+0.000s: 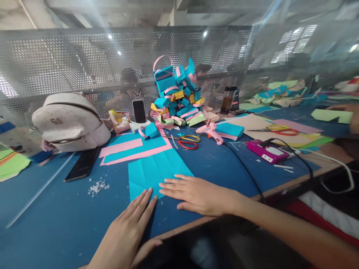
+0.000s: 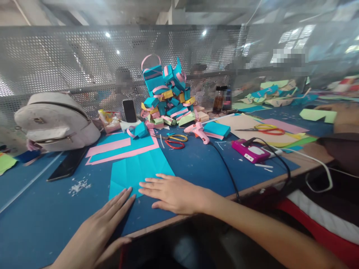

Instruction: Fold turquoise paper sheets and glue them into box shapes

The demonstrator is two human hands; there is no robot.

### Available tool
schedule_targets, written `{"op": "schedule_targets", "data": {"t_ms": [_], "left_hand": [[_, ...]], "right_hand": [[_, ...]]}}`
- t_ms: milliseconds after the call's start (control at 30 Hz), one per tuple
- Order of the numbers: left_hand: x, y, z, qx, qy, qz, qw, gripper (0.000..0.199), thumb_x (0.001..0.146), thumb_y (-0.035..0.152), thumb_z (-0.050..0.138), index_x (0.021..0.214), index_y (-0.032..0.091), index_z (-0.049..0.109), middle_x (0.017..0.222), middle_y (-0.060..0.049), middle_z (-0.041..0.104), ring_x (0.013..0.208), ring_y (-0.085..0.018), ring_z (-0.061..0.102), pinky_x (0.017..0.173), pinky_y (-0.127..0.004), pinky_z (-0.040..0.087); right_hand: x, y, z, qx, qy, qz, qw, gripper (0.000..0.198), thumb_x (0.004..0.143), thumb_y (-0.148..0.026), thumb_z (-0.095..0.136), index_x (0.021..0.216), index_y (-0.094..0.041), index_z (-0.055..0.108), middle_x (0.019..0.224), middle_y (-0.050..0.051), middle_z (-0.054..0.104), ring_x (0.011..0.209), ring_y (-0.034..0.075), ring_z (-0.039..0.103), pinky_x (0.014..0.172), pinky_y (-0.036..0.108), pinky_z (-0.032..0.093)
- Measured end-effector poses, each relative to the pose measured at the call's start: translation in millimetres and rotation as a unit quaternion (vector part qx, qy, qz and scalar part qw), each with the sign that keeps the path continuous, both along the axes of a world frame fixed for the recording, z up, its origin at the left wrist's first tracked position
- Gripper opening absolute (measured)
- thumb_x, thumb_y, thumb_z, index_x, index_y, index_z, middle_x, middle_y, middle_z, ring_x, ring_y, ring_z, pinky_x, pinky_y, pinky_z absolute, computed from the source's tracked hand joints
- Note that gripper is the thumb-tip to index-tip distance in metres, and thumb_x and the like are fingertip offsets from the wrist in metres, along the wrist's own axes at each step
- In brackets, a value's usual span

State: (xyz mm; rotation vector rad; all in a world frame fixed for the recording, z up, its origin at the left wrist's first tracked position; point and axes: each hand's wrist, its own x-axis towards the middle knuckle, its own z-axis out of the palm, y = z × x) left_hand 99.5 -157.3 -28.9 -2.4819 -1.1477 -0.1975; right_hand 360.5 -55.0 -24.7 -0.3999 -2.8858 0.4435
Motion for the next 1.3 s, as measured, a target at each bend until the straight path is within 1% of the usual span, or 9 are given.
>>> {"op": "schedule_targets", "data": {"t_ms": [133, 233, 400, 500, 767, 933, 1100, 1200, 1300], "left_hand": [[-16.4, -3.1, -0.3, 0.042, 0.051, 0.013, 0.998, 0.084, 0.086, 0.067, 0.048, 0.15, 0.017, 0.029, 0.147, -0.017, 0.042, 0.123, -0.03, 0.056, 0.088, -0.036, 0.057], [-21.0, -7.2, -4.3, 0.051, 0.057, 0.011, 0.997, 0.09, 0.083, 0.071, 0.048, 0.151, 0.016, 0.029, 0.148, -0.02, 0.04, 0.125, -0.033, 0.054, 0.089, -0.037, 0.056], [-19.1, -9.8, -7.8, 0.052, 0.043, 0.02, 0.998, 0.09, 0.082, 0.071, 0.049, 0.151, 0.016, 0.028, 0.149, -0.018, 0.039, 0.127, -0.033, 0.052, 0.092, -0.038, 0.054], [-20.4, -10.0, -5.9, 0.054, 0.061, 0.026, 0.996, 0.087, 0.084, 0.069, 0.048, 0.151, 0.016, 0.029, 0.149, -0.016, 0.039, 0.127, -0.032, 0.053, 0.092, -0.039, 0.054], [-31.0, -13.4, 8.3, 0.04, 0.046, 0.023, 0.998, 0.077, 0.088, 0.062, 0.05, 0.149, 0.018, 0.033, 0.145, -0.01, 0.046, 0.121, -0.03, 0.059, 0.091, -0.042, 0.056], [-35.9, -13.2, 12.4, 0.021, 0.018, 0.024, 0.999, 0.067, 0.088, 0.059, 0.052, 0.144, 0.023, 0.043, 0.143, -0.006, 0.048, 0.12, -0.029, 0.059, 0.096, -0.044, 0.054], [-41.5, -13.2, 18.1, -0.015, -0.007, 0.034, 0.999, 0.055, 0.089, 0.056, 0.053, 0.137, 0.029, 0.052, 0.139, -0.002, 0.054, 0.12, -0.029, 0.059, 0.101, -0.052, 0.049], [-43.1, -13.0, 19.8, -0.031, -0.015, 0.033, 0.999, 0.05, 0.09, 0.055, 0.053, 0.132, 0.029, 0.056, 0.135, -0.002, 0.057, 0.118, -0.029, 0.061, 0.102, -0.054, 0.047], [-47.8, -12.5, 17.9, -0.061, -0.02, 0.049, 0.997, 0.047, 0.089, 0.053, 0.054, 0.132, 0.032, 0.056, 0.138, 0.0, 0.055, 0.122, -0.028, 0.058, 0.108, -0.056, 0.04]], "right_hand": [[-0.3, -0.1, 1.2, 0.012, -0.008, -0.005, 1.0, 0.054, 0.103, -0.041, 0.035, 0.152, -0.022, 0.023, 0.156, 0.004, 0.027, 0.146, 0.017, 0.019, 0.121, 0.041, 0.016], [-5.7, -5.5, -0.5, 0.029, -0.011, -0.019, 0.999, 0.054, 0.102, -0.043, 0.037, 0.151, -0.022, 0.027, 0.156, 0.006, 0.028, 0.146, 0.02, 0.02, 0.12, 0.044, 0.017], [-21.9, -23.1, -4.2, 0.047, 0.001, -0.051, 0.998, 0.062, 0.099, -0.051, 0.039, 0.151, -0.02, 0.026, 0.156, 0.007, 0.027, 0.145, 0.022, 0.022, 0.12, 0.044, 0.018], [-22.6, -28.4, -2.0, 0.069, 0.004, -0.076, 0.995, 0.062, 0.098, -0.054, 0.038, 0.15, -0.02, 0.031, 0.155, 0.007, 0.031, 0.145, 0.022, 0.022, 0.12, 0.046, 0.019], [15.9, -18.7, 6.1, 0.15, -0.021, -0.172, 0.973, 0.04, 0.101, -0.041, 0.039, 0.137, -0.027, 0.052, 0.148, 0.003, 0.044, 0.142, 0.024, 0.031, 0.116, 0.053, 0.026], [35.0, -18.8, 6.8, 0.165, -0.053, -0.212, 0.962, 0.039, 0.101, -0.039, 0.038, 0.133, -0.026, 0.057, 0.146, 0.004, 0.047, 0.141, 0.026, 0.033, 0.113, 0.055, 0.029], [49.9, -19.8, 2.3, 0.193, -0.051, -0.241, 0.95, 0.037, 0.101, -0.036, 0.038, 0.13, -0.025, 0.059, 0.143, 0.005, 0.051, 0.14, 0.027, 0.034, 0.111, 0.055, 0.033], [52.5, -21.5, -0.5, 0.214, -0.051, -0.255, 0.942, 0.036, 0.101, -0.037, 0.039, 0.125, -0.025, 0.063, 0.138, 0.005, 0.056, 0.138, 0.028, 0.038, 0.109, 0.055, 0.035], [49.4, -22.0, -2.1, 0.247, -0.05, -0.256, 0.933, 0.035, 0.1, -0.038, 0.042, 0.12, -0.022, 0.066, 0.133, 0.005, 0.06, 0.137, 0.027, 0.039, 0.11, 0.053, 0.034]]}}
